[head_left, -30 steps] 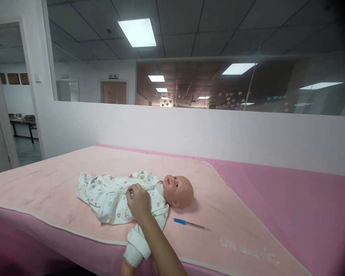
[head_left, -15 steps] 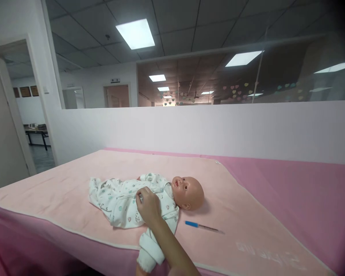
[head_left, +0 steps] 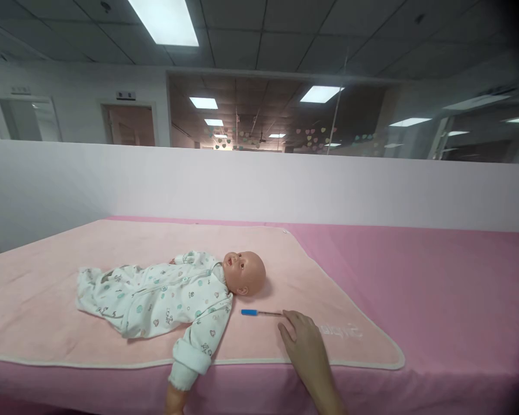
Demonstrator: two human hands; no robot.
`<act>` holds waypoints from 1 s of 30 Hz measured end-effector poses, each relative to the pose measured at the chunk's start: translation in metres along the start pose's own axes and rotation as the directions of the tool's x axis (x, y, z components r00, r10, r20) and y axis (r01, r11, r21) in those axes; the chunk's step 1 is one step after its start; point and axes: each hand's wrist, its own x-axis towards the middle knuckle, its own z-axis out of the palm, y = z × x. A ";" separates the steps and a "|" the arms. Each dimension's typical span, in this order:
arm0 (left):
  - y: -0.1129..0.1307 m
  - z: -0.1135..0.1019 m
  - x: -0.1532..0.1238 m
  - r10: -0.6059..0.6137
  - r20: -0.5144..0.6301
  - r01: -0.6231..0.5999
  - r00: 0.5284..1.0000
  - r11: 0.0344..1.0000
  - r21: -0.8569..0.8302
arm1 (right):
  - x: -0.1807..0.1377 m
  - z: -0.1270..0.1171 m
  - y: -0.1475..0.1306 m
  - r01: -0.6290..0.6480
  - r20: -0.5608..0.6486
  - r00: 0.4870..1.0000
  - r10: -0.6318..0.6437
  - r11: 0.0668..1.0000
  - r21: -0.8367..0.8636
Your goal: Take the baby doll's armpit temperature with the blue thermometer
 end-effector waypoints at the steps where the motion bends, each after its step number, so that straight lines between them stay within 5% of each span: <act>1: -0.003 -0.003 0.008 -0.015 0.020 0.016 1.000 1.000 -0.017 | 0.000 -0.001 0.005 0.016 0.037 0.999 -0.014 0.999 -0.039; 13: -0.038 -0.018 0.037 0.022 0.071 -0.023 0.997 1.000 0.009 | 0.001 -0.003 -0.011 0.007 0.078 0.997 0.011 0.973 -0.230; 18: -0.046 -0.016 0.042 0.063 0.043 -0.065 0.997 0.995 0.069 | 0.001 -0.009 -0.005 -0.026 0.068 0.997 0.021 0.997 0.074; 21: -0.049 -0.014 0.039 0.065 0.036 -0.068 0.997 0.993 0.095 | 0.008 -0.029 -0.008 -0.120 0.159 0.986 0.057 0.898 0.424; 24: -0.061 -0.009 0.015 0.056 0.032 -0.060 0.998 0.991 0.116 | 0.026 -0.060 -0.022 -0.253 0.267 0.960 0.078 0.646 0.721; 27: -0.087 -0.001 -0.032 0.022 0.045 -0.028 0.999 0.990 0.139 | 0.051 -0.088 -0.041 -0.203 0.181 0.979 0.091 0.416 0.887; 30: -0.117 0.009 -0.090 -0.020 0.078 0.007 0.997 0.986 0.164 | 0.076 -0.102 -0.056 -0.135 0.168 0.985 -0.029 0.474 0.870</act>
